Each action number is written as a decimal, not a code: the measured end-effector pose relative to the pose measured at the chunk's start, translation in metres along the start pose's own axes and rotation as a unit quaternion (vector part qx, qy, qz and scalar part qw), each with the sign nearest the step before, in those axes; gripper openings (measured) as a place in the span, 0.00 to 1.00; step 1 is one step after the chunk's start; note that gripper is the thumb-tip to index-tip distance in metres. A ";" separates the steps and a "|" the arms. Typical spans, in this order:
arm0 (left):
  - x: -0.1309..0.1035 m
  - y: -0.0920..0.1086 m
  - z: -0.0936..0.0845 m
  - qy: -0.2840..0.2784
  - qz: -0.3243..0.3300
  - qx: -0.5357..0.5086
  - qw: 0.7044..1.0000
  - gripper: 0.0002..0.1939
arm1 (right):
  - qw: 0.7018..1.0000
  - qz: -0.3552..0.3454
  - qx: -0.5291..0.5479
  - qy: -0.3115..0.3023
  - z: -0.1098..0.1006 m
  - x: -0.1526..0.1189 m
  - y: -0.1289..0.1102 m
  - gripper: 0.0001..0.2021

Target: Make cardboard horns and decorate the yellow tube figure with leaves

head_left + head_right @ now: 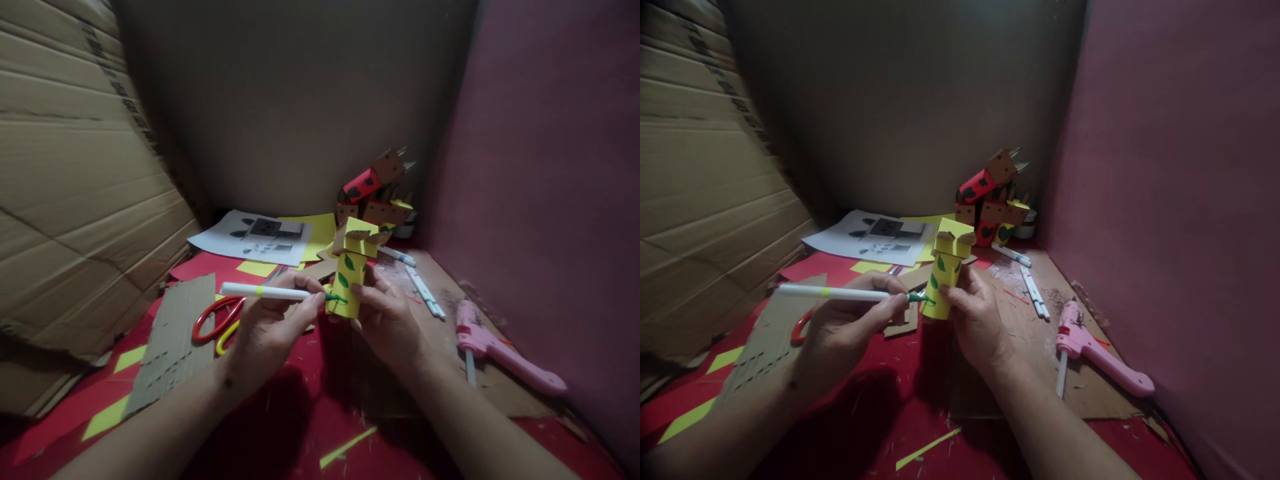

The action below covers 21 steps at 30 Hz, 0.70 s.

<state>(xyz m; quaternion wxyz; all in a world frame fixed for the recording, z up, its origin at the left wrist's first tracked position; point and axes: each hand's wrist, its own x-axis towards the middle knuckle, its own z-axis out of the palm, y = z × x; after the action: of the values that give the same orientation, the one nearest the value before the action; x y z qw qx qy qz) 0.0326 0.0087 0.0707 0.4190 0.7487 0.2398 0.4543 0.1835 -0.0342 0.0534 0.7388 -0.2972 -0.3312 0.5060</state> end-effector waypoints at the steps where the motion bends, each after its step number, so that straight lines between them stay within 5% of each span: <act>1: 0.001 0.000 0.000 0.005 -0.005 0.002 1.000 0.05 | 1.000 -0.001 0.000 0.000 -0.001 0.000 0.000 0.16; 21: 0.003 0.002 -0.001 0.027 -0.018 0.029 0.999 0.07 | 1.000 -0.001 0.018 -0.007 -0.003 0.000 0.000 0.14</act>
<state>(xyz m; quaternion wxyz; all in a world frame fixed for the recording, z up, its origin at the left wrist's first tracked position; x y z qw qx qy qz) 0.0329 0.0099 0.0742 0.3988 0.7436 0.2775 0.4594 0.1859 -0.0350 0.0515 0.7422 -0.2797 -0.3275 0.5134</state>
